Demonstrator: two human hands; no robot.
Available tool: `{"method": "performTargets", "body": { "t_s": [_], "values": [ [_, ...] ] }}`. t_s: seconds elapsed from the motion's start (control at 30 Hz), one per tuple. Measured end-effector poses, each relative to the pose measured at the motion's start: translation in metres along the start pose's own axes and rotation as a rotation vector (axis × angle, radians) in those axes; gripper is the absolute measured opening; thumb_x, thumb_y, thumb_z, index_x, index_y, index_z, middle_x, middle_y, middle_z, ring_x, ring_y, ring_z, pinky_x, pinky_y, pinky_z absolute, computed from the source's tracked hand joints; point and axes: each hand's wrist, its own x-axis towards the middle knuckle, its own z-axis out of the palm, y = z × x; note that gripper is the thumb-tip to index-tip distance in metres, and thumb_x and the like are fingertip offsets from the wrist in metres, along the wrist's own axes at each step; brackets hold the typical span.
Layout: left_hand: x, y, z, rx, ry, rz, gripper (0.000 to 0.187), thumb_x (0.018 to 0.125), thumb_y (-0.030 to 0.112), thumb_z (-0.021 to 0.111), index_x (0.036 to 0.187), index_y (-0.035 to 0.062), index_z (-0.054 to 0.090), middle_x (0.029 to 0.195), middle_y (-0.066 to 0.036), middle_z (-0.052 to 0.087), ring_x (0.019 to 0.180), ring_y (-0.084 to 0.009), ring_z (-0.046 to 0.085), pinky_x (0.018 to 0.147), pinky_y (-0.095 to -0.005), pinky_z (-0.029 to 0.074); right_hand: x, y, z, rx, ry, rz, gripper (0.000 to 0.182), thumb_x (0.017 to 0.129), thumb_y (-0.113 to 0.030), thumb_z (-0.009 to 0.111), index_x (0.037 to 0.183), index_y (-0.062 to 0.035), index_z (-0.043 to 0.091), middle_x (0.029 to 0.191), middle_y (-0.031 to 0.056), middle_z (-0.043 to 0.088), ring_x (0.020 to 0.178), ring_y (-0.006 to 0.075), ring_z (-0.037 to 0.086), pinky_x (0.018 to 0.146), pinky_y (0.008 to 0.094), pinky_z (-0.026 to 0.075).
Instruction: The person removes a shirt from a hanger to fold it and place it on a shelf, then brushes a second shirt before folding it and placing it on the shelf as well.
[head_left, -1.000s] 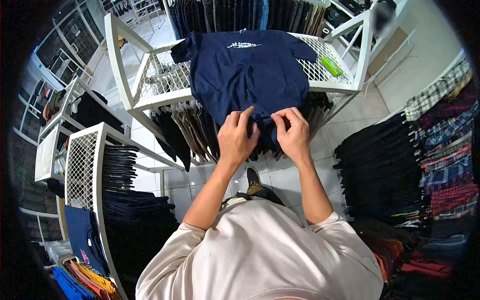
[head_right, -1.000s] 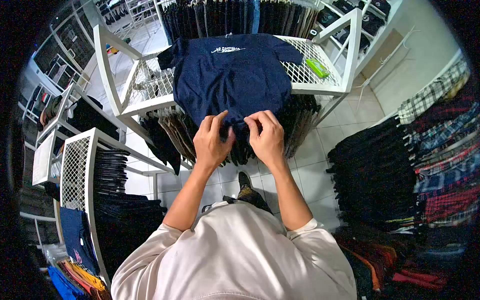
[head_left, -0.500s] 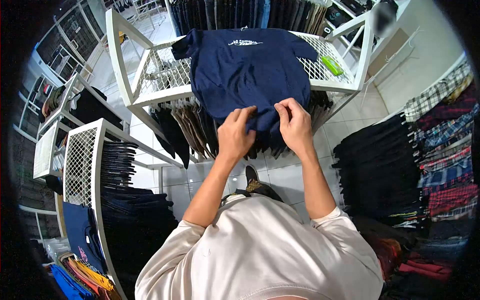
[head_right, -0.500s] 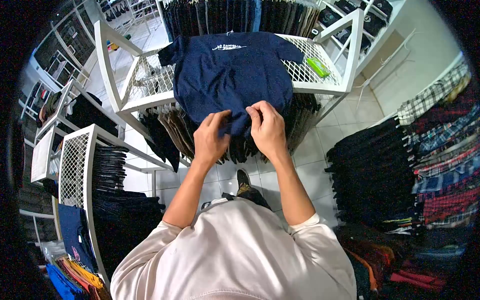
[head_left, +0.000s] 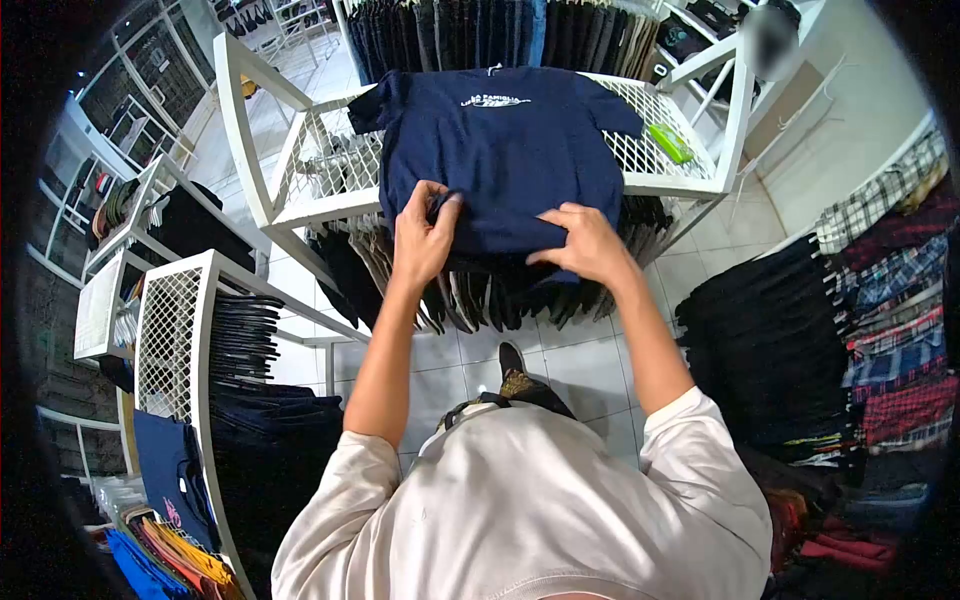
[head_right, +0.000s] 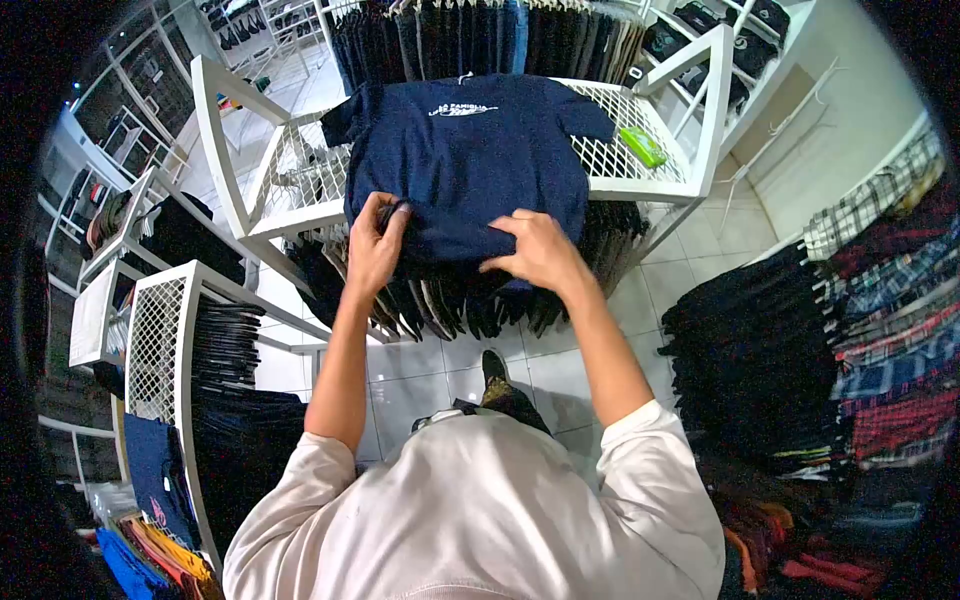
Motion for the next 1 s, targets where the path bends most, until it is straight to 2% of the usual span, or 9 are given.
{"method": "performTargets", "body": {
  "t_s": [0.17, 0.3, 0.43, 0.57, 0.6, 0.63, 0.73, 0.87, 1.0],
  "values": [
    [0.016, -0.007, -0.022, 0.463, -0.073, 0.442, 0.032, 0.083, 0.014, 0.074, 0.108, -0.0041, 0.066, 0.099, -0.022, 0.071, 0.089, -0.0444, 0.067, 0.081, -0.0492, 0.054, 0.020, 0.041, -0.030, 0.011, -0.086, 0.066, 0.036, 0.076, 0.003, 0.059, 0.111, 0.0044, 0.069, 0.109, 0.0201, 0.067, 0.105, 0.0357, 0.066, 0.095, 0.0370, 0.051],
    [0.035, -0.025, -0.033, 0.564, 0.031, 0.302, 0.038, 0.073, -0.005, 0.057, 0.110, -0.0042, 0.067, 0.106, -0.026, 0.068, 0.102, -0.0433, 0.066, 0.090, -0.0434, 0.053, 0.038, 0.057, -0.021, 0.414, -0.064, 0.304, 0.030, 0.083, 0.010, 0.050, 0.110, 0.0056, 0.063, 0.105, 0.0100, 0.069, 0.103, 0.0151, 0.063, 0.096, 0.0280, 0.047],
    [0.066, -0.038, -0.027, 0.174, -0.028, -0.097, 0.041, 0.074, -0.004, 0.054, 0.114, -0.0031, 0.064, 0.110, -0.028, 0.066, 0.108, -0.0349, 0.067, 0.092, -0.0349, 0.049, 0.060, 0.069, -0.001, 0.416, 0.091, 0.119, 0.025, 0.084, 0.011, 0.052, 0.105, 0.0036, 0.062, 0.094, 0.0044, 0.065, 0.094, 0.0096, 0.057, 0.088, 0.0257, 0.047],
    [0.090, -0.029, -0.045, -0.059, -0.284, 0.035, 0.054, 0.070, -0.001, 0.072, 0.121, 0.0003, 0.058, 0.109, -0.028, 0.068, 0.103, -0.0410, 0.067, 0.091, -0.0384, 0.050, 0.088, 0.043, -0.039, 0.126, -0.288, 0.173, 0.033, 0.074, -0.010, 0.082, 0.099, 0.0025, 0.064, 0.085, 0.0079, 0.064, 0.084, 0.0129, 0.057, 0.082, 0.0296, 0.049],
    [0.092, -0.027, -0.054, 0.185, -0.332, 0.164, 0.054, 0.068, -0.004, 0.072, 0.119, 0.0025, 0.058, 0.105, -0.025, 0.067, 0.096, -0.0381, 0.068, 0.086, -0.0395, 0.051, 0.095, 0.042, -0.047, -0.006, -0.374, 0.178, 0.047, 0.067, -0.022, 0.087, 0.102, 0.0031, 0.067, 0.095, 0.0213, 0.073, 0.092, 0.0352, 0.072, 0.088, 0.0369, 0.054],
    [0.098, -0.029, -0.062, 0.430, -0.375, 0.295, 0.054, 0.066, -0.007, 0.072, 0.117, 0.0046, 0.058, 0.100, -0.022, 0.067, 0.088, -0.0353, 0.068, 0.081, -0.0405, 0.053, 0.098, 0.056, -0.044, -0.008, -0.342, 0.158, 0.045, 0.069, -0.017, 0.084, 0.105, 0.0028, 0.067, 0.100, 0.0249, 0.072, 0.100, 0.0431, 0.068, 0.089, 0.0410, 0.054],
    [0.138, -0.057, -0.056, 0.693, -0.223, 0.254, 0.067, 0.067, 0.001, 0.078, 0.128, 0.0087, 0.054, 0.102, -0.021, 0.066, 0.094, -0.0415, 0.066, 0.084, -0.0465, 0.052, 0.121, 0.087, -0.038, -0.119, -0.185, 0.151, 0.041, 0.069, -0.009, 0.079, 0.107, 0.0011, 0.068, 0.103, 0.0261, 0.071, 0.100, 0.0441, 0.068, 0.088, 0.0449, 0.055],
    [0.160, -0.044, -0.029, 0.841, 0.102, 0.381, 0.077, 0.069, 0.009, 0.082, 0.139, 0.0109, 0.050, 0.124, -0.015, 0.056, 0.118, -0.0345, 0.053, 0.097, -0.0466, 0.044, 0.153, 0.069, -0.020, -0.545, 0.093, 0.194, 0.064, 0.074, -0.025, 0.086, 0.130, -0.0143, 0.057, 0.121, 0.0114, 0.059, 0.116, 0.0323, 0.056, 0.101, 0.0435, 0.043],
    [0.120, -0.027, -0.014, 0.667, 0.120, 0.535, 0.042, 0.074, 0.001, 0.072, 0.114, 0.0103, 0.064, 0.114, -0.012, 0.061, 0.114, -0.0326, 0.056, 0.104, -0.0462, 0.040, 0.143, 0.008, 0.017, -0.115, 0.224, 0.126, 0.028, 0.085, -0.026, 0.074, 0.105, -0.0092, 0.063, 0.100, 0.0143, 0.068, 0.093, 0.0349, 0.067, 0.083, 0.0468, 0.053]
  ]
}}
